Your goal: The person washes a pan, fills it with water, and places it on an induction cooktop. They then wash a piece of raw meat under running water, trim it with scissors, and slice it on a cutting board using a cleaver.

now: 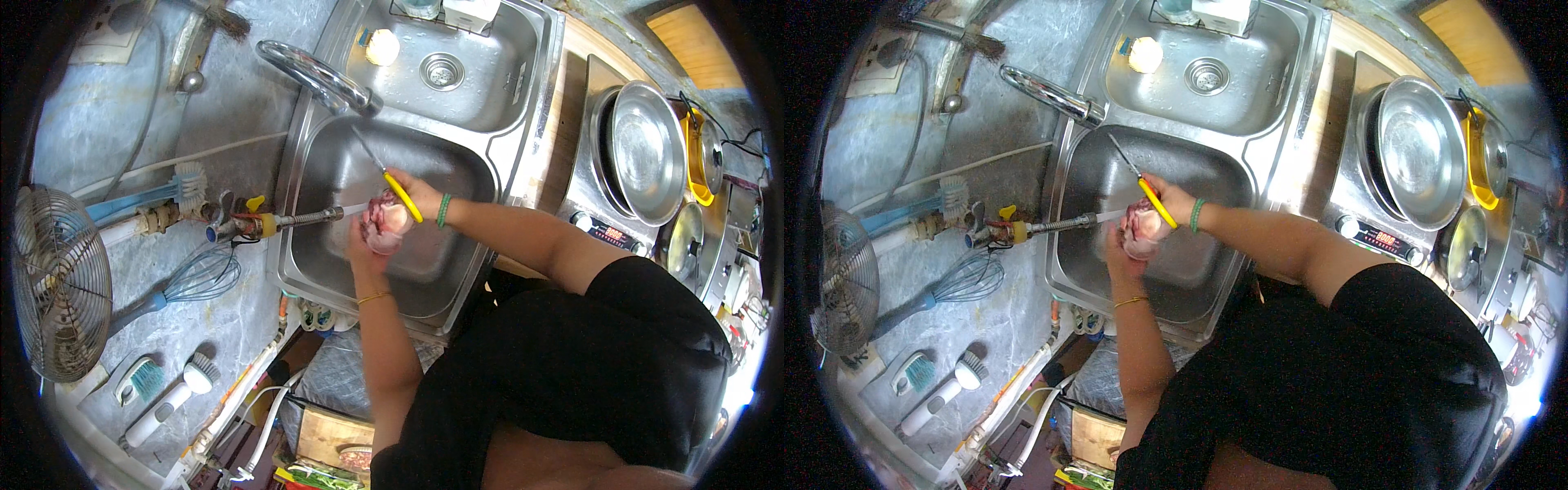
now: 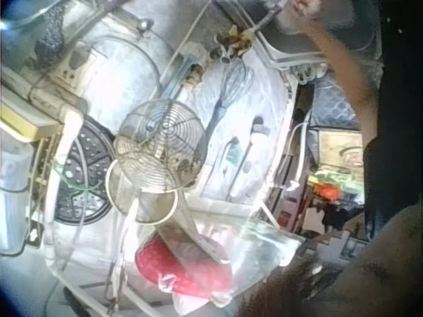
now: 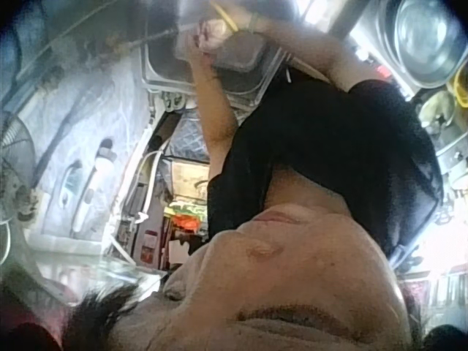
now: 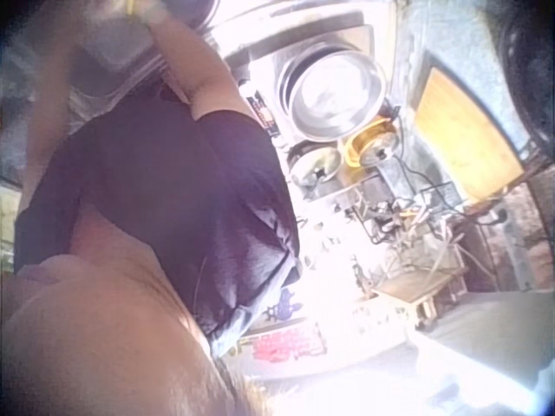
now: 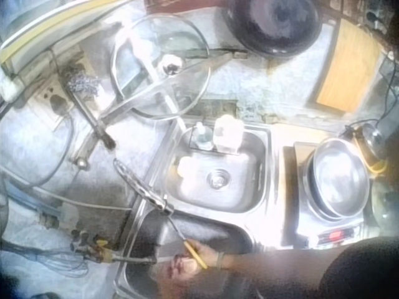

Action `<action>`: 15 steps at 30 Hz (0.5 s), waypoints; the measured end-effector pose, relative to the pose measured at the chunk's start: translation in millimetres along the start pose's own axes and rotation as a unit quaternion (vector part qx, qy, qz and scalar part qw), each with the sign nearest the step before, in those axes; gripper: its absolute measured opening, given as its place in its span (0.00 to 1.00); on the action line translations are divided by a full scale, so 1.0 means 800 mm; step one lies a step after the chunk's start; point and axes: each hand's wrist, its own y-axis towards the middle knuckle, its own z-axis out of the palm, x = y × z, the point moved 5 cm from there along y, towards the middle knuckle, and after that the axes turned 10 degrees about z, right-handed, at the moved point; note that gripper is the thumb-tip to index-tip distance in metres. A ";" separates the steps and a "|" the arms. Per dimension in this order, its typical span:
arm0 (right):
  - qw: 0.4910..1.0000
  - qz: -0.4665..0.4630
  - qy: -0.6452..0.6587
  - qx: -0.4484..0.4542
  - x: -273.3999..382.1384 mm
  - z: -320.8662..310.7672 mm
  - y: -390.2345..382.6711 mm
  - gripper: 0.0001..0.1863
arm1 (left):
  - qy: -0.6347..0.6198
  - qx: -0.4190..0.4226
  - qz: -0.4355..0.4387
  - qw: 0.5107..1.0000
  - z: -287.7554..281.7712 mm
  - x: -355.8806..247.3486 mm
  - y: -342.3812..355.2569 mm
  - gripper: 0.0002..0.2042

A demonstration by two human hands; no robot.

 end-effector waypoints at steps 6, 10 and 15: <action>0.982 -0.047 -0.176 0.044 0.055 0.015 -0.028 0.32 | 0.073 0.098 -0.009 0.993 -0.010 0.027 -0.001 0.22; 0.988 0.000 -0.101 0.114 0.073 0.010 -0.038 0.36 | 0.117 0.187 -0.017 0.975 -0.012 0.015 -0.014 0.31; 0.961 0.178 0.168 0.132 0.045 -0.023 -0.041 0.46 | 0.164 0.214 0.047 0.962 0.000 0.000 -0.038 0.39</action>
